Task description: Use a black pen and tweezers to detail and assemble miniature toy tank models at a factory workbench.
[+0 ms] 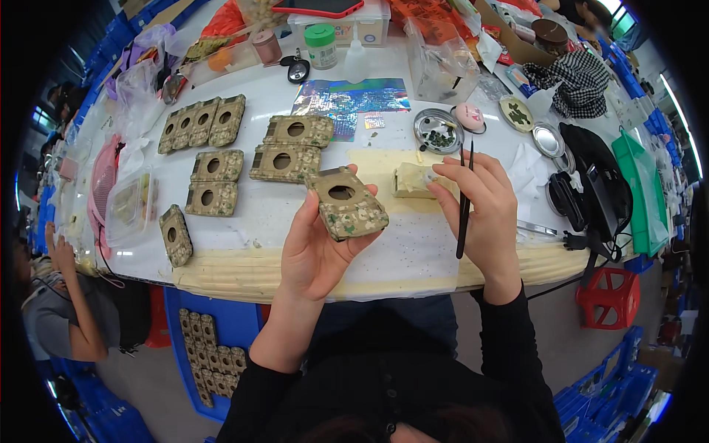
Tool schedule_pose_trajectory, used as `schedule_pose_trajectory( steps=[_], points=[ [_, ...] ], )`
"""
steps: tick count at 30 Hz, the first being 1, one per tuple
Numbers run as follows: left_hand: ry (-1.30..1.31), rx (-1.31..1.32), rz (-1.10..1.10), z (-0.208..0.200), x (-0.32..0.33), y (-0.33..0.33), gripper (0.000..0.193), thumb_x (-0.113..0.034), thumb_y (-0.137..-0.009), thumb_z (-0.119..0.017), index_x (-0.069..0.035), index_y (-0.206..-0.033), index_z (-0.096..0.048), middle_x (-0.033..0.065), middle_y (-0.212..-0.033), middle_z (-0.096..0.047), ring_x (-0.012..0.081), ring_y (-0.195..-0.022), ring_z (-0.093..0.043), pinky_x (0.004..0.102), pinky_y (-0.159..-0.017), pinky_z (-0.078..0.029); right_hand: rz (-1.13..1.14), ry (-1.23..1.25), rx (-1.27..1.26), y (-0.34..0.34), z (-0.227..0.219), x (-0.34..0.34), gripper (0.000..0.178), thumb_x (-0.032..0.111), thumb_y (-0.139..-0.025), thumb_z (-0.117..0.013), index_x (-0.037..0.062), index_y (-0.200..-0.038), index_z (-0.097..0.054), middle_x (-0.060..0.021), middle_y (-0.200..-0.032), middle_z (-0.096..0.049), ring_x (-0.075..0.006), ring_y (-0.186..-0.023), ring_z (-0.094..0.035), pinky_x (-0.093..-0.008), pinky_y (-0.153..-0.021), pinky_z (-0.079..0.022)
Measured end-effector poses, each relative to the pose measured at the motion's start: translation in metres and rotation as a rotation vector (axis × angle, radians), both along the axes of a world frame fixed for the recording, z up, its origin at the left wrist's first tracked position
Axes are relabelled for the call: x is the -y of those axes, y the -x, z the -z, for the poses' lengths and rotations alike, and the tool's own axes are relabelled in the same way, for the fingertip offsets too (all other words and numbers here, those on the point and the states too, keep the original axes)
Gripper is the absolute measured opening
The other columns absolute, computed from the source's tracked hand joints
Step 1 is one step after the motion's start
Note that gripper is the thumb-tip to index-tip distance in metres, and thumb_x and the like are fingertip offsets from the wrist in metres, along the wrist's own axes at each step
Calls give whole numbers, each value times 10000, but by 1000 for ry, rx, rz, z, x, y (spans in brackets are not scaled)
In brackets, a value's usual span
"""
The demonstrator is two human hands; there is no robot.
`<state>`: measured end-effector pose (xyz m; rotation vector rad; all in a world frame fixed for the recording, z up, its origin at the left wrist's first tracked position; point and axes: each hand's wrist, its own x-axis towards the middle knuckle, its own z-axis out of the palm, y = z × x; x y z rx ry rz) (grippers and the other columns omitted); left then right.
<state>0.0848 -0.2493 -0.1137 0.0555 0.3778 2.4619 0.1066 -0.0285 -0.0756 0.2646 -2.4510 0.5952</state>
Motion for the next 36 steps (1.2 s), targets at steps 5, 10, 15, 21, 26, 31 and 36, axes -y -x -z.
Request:
schedule_pose_trajectory(
  steps=[5, 10, 15, 21, 26, 31, 36],
  points=[
    [-19, 30, 20, 2, -1, -3, 561, -377, -982, -352, -48, -1420, -231, 223, -1302, -450, 303, -1157, -531, 439, -962, -473, -18, 10, 28, 4, 2, 0, 179, 62, -685, -743, 57, -834, -643, -91, -849, -663, -274, -861, -591, -358, -727, -474],
    [-42, 63, 14, -2, -3, -4, 631, -361, -975, -355, 23, -1427, -141, 268, -1269, -452, 368, -1102, -548, 442, -924, -505, 5, 50, -63, 0, -14, 3, 183, 39, -677, -744, 55, -829, -644, -99, -850, -664, -279, -840, -595, -349, -723, -474],
    [8, 44, 47, -3, -1, -6, 621, -368, -974, -339, 5, -1433, -152, 246, -1281, -455, 339, -1107, -554, 440, -929, -502, -243, 417, -115, -12, -30, 22, 208, 9, -730, -716, 20, -922, -637, -121, -878, -669, -233, -789, -593, -311, -717, -462],
    [58, 35, 84, -9, 0, -8, 521, -361, -981, -356, -119, -1426, -237, 188, -1312, -451, 272, -1195, -496, 438, -954, -468, -411, 810, 124, -12, -20, 51, 149, -5, -808, -656, -11, -952, -619, -113, -875, -650, -186, -789, -602, -278, -719, -467],
    [172, 9, 53, -14, -2, -9, 591, -381, -977, -323, -55, -1448, -175, 144, -1362, -412, 279, -1197, -498, 470, -956, -475, -412, 918, 209, -13, -18, 59, 116, -15, -834, -627, -29, -948, -612, -113, -907, -645, -177, -803, -619, -265, -722, -480],
    [161, 7, 48, -15, -1, -10, 586, -375, -979, -334, -61, -1449, -176, 144, -1353, -423, 278, -1194, -502, 473, -964, -469, -400, 821, 178, -12, -18, 60, 112, -19, -823, -634, -30, -933, -618, -120, -895, -646, -189, -794, -624, -269, -713, -482],
    [142, 22, 48, -13, -2, -9, 583, -365, -978, -347, -64, -1448, -179, 148, -1343, -432, 277, -1179, -515, 469, -959, -474, -372, 794, 182, -11, -18, 60, 108, -22, -815, -639, -29, -922, -623, -126, -882, -648, -196, -796, -629, -272, -712, -483]
  ],
)
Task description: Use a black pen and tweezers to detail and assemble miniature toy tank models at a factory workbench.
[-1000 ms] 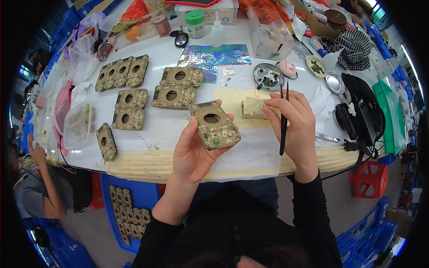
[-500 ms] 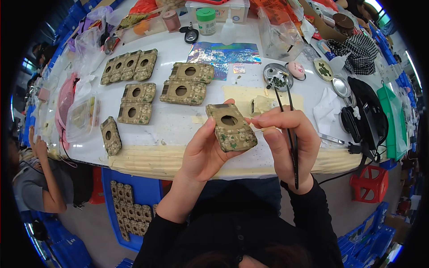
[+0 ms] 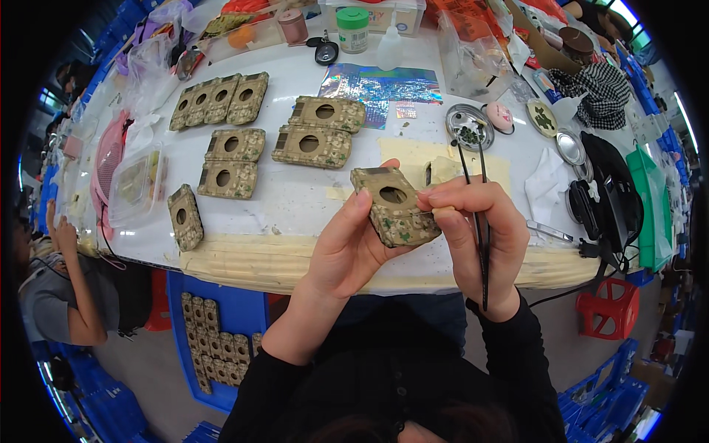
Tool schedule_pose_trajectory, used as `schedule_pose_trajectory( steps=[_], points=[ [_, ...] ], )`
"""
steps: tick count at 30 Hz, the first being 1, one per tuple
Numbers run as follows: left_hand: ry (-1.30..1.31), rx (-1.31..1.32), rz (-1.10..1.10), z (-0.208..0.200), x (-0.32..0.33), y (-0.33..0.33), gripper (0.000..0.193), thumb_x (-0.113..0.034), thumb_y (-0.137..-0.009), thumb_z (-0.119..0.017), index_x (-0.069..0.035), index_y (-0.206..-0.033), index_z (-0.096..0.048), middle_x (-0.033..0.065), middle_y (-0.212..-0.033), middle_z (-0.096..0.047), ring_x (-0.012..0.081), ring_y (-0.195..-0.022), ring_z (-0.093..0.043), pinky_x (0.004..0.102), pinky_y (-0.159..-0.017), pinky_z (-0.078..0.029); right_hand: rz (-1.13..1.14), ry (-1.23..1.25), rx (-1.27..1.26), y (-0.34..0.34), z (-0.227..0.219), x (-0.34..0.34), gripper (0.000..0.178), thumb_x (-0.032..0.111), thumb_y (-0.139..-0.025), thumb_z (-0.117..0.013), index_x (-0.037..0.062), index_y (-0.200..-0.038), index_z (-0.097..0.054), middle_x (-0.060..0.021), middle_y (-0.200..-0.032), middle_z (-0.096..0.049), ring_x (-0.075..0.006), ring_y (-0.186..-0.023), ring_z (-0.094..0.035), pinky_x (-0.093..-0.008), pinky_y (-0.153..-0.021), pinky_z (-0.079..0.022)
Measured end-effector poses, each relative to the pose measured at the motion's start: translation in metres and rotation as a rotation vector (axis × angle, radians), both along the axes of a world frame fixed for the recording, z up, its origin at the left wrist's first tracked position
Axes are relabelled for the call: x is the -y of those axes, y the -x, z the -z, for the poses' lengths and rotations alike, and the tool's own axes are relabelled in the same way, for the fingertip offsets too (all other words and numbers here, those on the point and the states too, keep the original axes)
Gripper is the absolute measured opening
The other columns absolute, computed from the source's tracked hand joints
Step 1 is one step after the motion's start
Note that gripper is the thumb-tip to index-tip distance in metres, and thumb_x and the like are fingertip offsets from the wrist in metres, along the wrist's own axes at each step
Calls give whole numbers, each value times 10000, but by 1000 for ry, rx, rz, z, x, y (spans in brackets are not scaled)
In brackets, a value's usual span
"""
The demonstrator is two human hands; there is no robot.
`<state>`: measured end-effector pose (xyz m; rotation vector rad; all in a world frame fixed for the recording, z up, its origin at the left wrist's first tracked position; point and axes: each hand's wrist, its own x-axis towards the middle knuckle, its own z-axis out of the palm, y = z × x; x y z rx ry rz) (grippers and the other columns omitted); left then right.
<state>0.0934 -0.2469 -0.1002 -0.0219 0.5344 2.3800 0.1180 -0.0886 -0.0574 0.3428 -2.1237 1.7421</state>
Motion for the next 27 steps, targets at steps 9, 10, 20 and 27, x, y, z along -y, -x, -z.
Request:
schedule_pose_trajectory(
  steps=[9, 10, 20, 27],
  points=[
    [-73, 0, 36, 4, 4, 2, 491, -330, -977, -397, -131, -1405, -262, 155, -1322, -442, 265, -1221, -472, 455, -985, -437, -9, -8, -5, 2, 0, 1, 97, -16, -827, -631, -29, -922, -617, -120, -892, -650, -183, -793, -627, -267, -713, -483],
    [-50, -1, 20, 3, 4, 1, 521, -343, -977, -379, -107, -1418, -234, 162, -1320, -444, 273, -1205, -488, 459, -976, -450, -17, -4, -1, 1, 1, 1, 98, -15, -833, -626, -29, -929, -613, -116, -899, -650, -176, -796, -624, -267, -719, -481],
    [-145, 10, -4, 12, 5, 1, 608, -356, -981, -335, -45, -1452, -107, 259, -1309, -425, 384, -1171, -499, 466, -957, -478, 407, -148, -56, 4, 2, -37, 78, 45, -885, -596, -23, -923, -583, -106, -884, -649, -140, -792, -606, -243, -748, -470],
    [-309, 45, -16, 18, 5, 4, 626, -335, -982, -348, -14, -1445, -75, 291, -1310, -400, 401, -1177, -484, 475, -985, -455, 473, -651, -153, 16, 13, -52, 109, 11, -769, -683, 25, -838, -600, -90, -819, -642, -250, -766, -586, -315, -656, -455]
  ],
)
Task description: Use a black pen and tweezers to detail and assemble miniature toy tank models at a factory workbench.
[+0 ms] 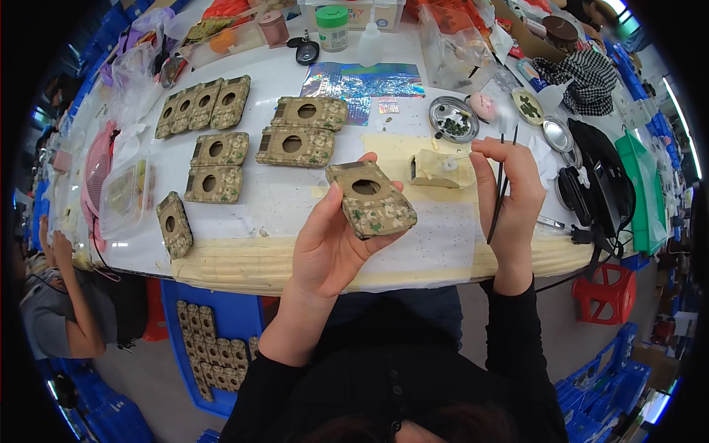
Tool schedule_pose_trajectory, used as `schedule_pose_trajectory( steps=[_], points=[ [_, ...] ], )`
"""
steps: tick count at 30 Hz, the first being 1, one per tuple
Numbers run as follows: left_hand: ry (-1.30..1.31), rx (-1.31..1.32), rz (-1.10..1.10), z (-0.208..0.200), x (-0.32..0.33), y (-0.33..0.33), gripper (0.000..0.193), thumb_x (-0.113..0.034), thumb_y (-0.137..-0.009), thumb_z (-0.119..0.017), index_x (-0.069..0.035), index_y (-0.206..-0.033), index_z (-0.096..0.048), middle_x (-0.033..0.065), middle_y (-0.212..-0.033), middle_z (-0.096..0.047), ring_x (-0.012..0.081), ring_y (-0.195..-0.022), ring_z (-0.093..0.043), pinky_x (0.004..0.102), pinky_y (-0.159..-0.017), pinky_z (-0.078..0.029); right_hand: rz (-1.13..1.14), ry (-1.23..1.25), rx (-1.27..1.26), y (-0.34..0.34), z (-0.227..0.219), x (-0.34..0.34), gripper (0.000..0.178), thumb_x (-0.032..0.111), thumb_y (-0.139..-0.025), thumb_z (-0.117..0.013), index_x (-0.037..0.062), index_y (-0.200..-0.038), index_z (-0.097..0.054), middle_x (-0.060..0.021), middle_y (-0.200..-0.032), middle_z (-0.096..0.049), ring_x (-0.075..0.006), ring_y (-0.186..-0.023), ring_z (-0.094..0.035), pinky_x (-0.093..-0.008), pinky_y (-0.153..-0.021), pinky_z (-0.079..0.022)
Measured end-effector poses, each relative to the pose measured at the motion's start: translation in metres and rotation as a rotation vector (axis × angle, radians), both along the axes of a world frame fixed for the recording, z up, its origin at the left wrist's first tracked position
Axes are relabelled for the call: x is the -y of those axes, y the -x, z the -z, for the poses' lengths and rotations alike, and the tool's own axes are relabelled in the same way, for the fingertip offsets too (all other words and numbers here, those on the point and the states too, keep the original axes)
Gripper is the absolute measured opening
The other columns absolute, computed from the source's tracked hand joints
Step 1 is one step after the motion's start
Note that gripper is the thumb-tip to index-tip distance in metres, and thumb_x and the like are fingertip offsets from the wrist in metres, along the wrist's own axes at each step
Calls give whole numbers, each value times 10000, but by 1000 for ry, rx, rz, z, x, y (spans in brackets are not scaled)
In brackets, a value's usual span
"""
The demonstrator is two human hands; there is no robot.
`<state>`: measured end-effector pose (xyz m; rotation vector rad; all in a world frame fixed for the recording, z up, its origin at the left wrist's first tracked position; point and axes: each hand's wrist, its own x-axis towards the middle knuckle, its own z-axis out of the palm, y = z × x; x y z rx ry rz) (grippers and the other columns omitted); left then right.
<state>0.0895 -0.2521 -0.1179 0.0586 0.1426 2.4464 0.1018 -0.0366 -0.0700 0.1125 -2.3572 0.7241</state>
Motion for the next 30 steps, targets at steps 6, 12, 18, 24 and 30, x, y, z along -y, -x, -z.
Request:
schedule_pose_trajectory(
  steps=[6, 12, 18, 24, 30],
  points=[
    [57, -29, -66, -19, 20, 6, 530, -325, -992, -304, -38, -1426, -206, 244, -1313, -435, 333, -1202, -489, 482, -988, -451, -45, -64, 62, -2, 4, -1, 155, 30, -763, -689, 30, -902, -621, -117, -841, -631, -300, -852, -598, -342, -743, -469],
    [50, -24, -133, -14, 32, 10, 538, -320, -986, -329, -30, -1422, -206, 250, -1291, -449, 364, -1184, -497, 490, -975, -461, -96, 171, 99, -39, -6, -4, 574, 482, -929, -421, -28, -1152, -561, -149, -1011, -631, -227, -1014, -584, -344, -906, -413],
    [22, -58, -160, 6, 38, 7, 623, -308, -981, -367, 14, -1437, -90, 294, -1307, -389, 395, -1194, -463, 475, -1014, -428, -429, 397, 332, -60, -3, 16, 465, 213, -871, -638, -54, -1214, -474, -154, -1062, -603, -251, -1032, -608, -329, -872, -453],
    [164, 15, -175, -1, 37, 6, 526, -307, -976, -367, -36, -1409, -242, 239, -1265, -469, 317, -1156, -527, 462, -943, -490, -523, 497, 532, -49, 5, 17, 263, 25, -758, -706, 0, -1014, -652, -95, -933, -648, -185, -826, -635, -268, -714, -492],
    [188, -1, -177, -1, 37, 6, 521, -307, -975, -370, -35, -1404, -255, 232, -1260, -476, 309, -1160, -525, 460, -942, -492, -564, 503, 587, -51, 4, 24, 220, 37, -771, -697, 16, -989, -676, -85, -856, -647, -176, -749, -606, -265, -697, -482]
  ],
)
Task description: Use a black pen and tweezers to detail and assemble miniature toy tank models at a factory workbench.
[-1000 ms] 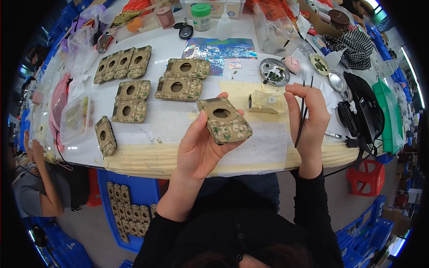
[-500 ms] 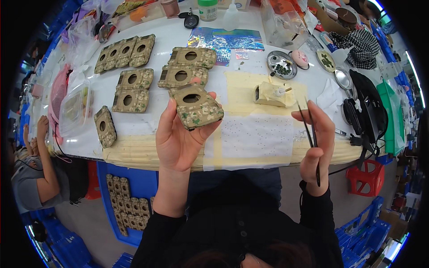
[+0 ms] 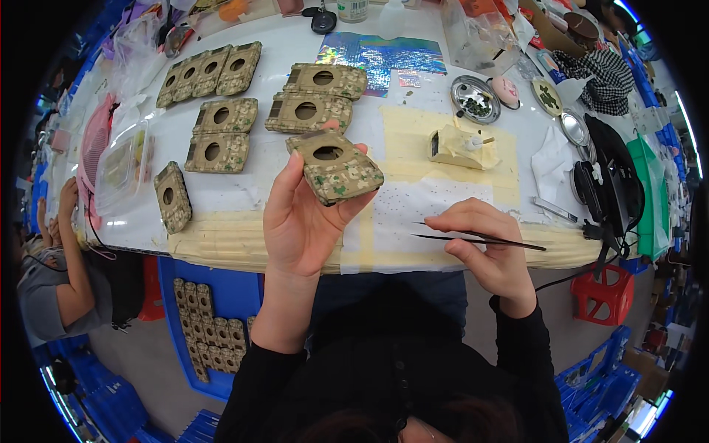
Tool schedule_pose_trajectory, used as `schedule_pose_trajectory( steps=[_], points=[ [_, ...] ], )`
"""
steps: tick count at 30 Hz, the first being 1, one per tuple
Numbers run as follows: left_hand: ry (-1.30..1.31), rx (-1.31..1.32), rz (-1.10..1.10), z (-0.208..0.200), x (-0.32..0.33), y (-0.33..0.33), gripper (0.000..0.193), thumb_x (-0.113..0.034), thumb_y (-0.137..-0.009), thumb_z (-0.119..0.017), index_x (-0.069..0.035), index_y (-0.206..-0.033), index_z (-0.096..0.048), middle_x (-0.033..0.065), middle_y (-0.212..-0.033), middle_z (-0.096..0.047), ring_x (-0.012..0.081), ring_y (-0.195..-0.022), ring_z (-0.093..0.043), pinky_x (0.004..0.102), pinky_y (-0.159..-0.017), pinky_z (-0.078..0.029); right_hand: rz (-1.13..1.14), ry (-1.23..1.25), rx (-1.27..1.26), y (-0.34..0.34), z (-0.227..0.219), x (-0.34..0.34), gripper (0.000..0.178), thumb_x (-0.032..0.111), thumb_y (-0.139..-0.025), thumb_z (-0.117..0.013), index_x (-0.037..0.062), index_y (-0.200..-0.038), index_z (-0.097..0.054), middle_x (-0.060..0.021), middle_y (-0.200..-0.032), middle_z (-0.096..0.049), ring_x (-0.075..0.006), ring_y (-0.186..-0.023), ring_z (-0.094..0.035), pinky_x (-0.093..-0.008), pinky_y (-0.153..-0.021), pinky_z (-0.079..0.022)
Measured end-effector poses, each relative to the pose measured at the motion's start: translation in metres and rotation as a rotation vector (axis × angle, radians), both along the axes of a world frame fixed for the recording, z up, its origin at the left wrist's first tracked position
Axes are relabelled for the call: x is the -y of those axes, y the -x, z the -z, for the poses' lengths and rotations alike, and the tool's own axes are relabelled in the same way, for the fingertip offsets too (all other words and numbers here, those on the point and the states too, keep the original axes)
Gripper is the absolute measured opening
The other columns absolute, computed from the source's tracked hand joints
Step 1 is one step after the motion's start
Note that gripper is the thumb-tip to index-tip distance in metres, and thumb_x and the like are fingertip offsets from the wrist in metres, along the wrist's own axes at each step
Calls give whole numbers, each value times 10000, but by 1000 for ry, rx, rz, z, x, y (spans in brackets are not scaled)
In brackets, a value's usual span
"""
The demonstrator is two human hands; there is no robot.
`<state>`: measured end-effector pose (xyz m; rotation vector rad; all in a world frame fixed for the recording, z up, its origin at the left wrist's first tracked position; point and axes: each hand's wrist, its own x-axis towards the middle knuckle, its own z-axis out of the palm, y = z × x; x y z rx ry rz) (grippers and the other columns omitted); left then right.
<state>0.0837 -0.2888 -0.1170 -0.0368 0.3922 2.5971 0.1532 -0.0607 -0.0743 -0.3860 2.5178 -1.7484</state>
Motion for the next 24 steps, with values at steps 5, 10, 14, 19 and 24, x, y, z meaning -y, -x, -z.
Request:
schedule_pose_trajectory(
  steps=[5, 10, 14, 19, 24],
  points=[
    [-8, 11, -3, 0, -1, 0, 522, -309, -974, -371, -35, -1404, -257, 234, -1258, -479, 310, -1157, -527, 459, -936, -496, 97, 108, 159, -11, 10, 6, 139, 63, -825, -665, -25, -931, -644, -92, -850, -653, -164, -763, -619, -262, -708, -489],
    [-9, 17, -6, 2, 0, 0, 526, -311, -972, -378, -33, -1403, -259, 234, -1261, -478, 314, -1161, -524, 461, -934, -497, 221, 124, 34, -19, 20, 17, 107, 58, -827, -668, -28, -878, -632, -88, -830, -660, -158, -758, -623, -259, -706, -490],
    [-1, 19, -8, 1, -1, 0, 525, -313, -971, -381, -31, -1399, -266, 233, -1260, -478, 313, -1165, -521, 466, -933, -496, 216, 64, -97, -16, 29, 28, 93, 44, -790, -696, -5, -851, -645, -90, -777, -638, -191, -705, -596, -260, -645, -475],
    [-62, -2, -22, 3, 1, -1, 605, -312, -970, -383, 24, -1422, -161, 284, -1281, -436, 385, -1156, -505, 456, -974, -467, 178, -37, -154, -3, 22, 33, 94, 47, -762, -713, 12, -828, -656, -78, -727, -603, -216, -674, -556, -287, -602, -444],
    [-79, 0, -25, 5, 0, 0, 604, -310, -969, -381, 20, -1423, -156, 287, -1280, -436, 392, -1153, -506, 465, -972, -469, 163, -65, -131, 8, 23, 37, 79, 53, -760, -713, 15, -803, -659, -69, -708, -582, -219, -679, -541, -298, -596, -432]
  ],
)
